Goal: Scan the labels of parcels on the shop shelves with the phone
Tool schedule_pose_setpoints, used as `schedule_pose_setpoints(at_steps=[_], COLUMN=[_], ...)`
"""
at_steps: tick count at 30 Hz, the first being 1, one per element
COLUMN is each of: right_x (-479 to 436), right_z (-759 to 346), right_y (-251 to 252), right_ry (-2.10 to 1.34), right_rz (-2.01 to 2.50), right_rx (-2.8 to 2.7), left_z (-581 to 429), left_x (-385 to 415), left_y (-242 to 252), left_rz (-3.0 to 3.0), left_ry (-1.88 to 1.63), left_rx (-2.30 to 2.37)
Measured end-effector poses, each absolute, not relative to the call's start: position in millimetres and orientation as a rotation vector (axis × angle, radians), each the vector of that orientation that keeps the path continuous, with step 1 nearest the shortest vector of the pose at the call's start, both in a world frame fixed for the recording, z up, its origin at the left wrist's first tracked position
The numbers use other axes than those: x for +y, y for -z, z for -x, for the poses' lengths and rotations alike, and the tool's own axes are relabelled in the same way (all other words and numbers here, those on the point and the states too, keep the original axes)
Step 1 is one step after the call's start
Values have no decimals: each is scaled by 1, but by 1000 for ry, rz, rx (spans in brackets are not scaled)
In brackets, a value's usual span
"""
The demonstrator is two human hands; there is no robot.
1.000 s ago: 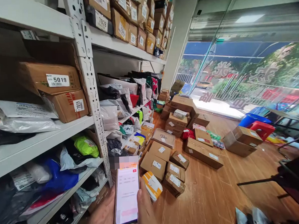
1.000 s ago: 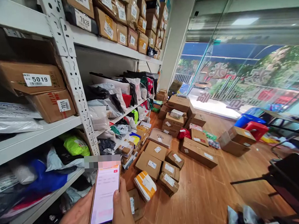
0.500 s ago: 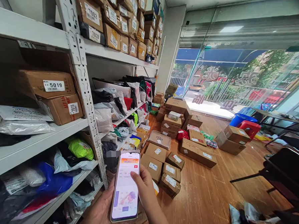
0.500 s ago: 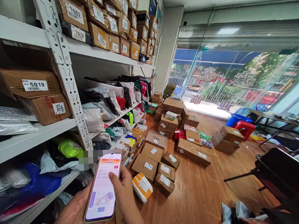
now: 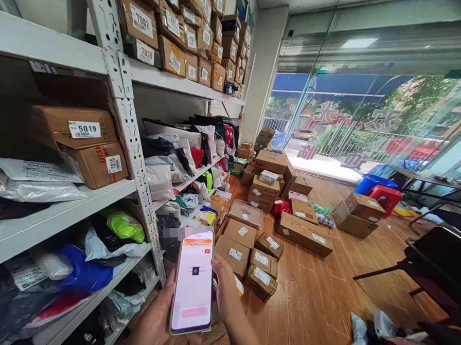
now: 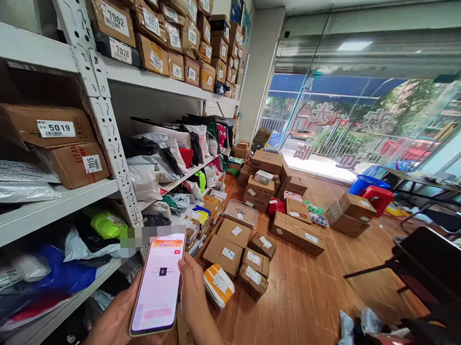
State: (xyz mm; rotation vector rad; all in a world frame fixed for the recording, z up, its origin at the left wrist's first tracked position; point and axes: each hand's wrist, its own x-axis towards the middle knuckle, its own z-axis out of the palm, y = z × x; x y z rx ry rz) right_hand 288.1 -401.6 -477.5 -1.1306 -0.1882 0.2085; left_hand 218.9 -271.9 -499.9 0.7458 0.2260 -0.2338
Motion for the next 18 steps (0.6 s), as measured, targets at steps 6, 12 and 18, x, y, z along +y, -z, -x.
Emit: schedule_pose_setpoints(at_steps=[6, 12, 18], right_x=[-410, -411, -409], right_z=[-282, -283, -283], right_y=[484, 484, 480], right_ry=[-147, -120, -141], right_rz=[1214, 1248, 1285], right_rx=[-227, -243, -189], left_z=[-217, -217, -216], left_x=[-277, -281, -282], left_y=[484, 470, 473], left_rz=[-746, -777, -783], left_ry=[233, 267, 238], left_rx=[259, 175, 239])
